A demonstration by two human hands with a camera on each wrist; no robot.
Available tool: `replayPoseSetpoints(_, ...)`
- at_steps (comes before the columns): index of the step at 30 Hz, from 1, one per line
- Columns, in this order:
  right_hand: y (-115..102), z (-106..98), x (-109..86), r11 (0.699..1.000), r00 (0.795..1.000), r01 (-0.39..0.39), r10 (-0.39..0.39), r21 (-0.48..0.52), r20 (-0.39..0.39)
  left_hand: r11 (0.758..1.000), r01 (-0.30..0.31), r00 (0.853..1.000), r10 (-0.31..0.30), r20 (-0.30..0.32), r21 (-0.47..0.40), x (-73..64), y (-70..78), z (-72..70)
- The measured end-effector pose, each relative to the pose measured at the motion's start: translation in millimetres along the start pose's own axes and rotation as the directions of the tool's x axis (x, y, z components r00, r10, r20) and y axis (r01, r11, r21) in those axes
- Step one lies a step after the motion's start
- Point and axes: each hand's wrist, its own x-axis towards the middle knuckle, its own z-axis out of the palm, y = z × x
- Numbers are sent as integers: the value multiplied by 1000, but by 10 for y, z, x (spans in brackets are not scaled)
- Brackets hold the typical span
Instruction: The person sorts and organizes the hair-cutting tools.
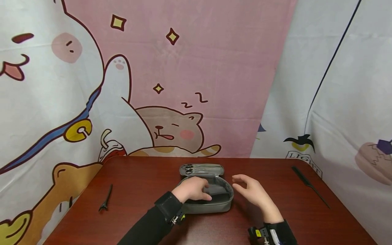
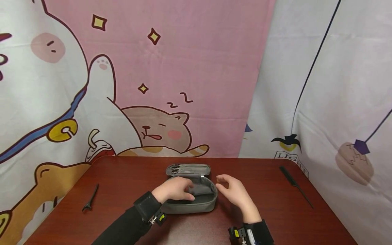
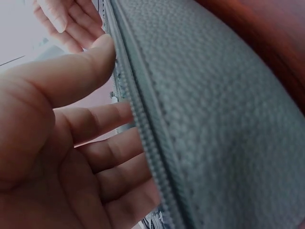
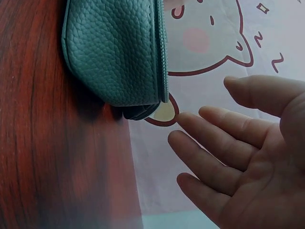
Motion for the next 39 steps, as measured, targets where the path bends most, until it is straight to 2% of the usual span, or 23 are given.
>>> replayPoseSetpoints(5,35,-21,-4,1000,1000,17,-17,13,-11,999,-32,996,32,-87,8,-80,-34,18)
replayPoseSetpoints(9,50,-35,-11,1000,1000,22,-21,21,-22,998,-60,985,60,-159,5,-141,-61,32)
replayPoseSetpoints(13,73,-43,-26,999,999,30,-29,22,-37,998,-55,974,53,-222,-3,-196,-81,58)
replayPoseSetpoints(16,98,-50,-42,999,998,31,-30,15,-49,999,-47,957,41,-286,-11,-234,-100,77)
replayPoseSetpoints(23,181,-118,-92,1000,997,25,-25,8,-71,999,-21,906,8,-423,-25,-342,-193,88)
replayPoseSetpoints(27,251,-191,-129,999,996,29,-32,-36,-81,999,15,888,-36,-458,-50,-397,-249,74)
replayPoseSetpoints(32,342,-291,-166,995,995,31,-40,-91,-93,996,60,874,-87,-478,-73,-440,-332,74)
replayPoseSetpoints(39,454,-429,-211,989,996,4,-16,-149,-85,984,133,871,-175,-460,-122,-457,-444,96)
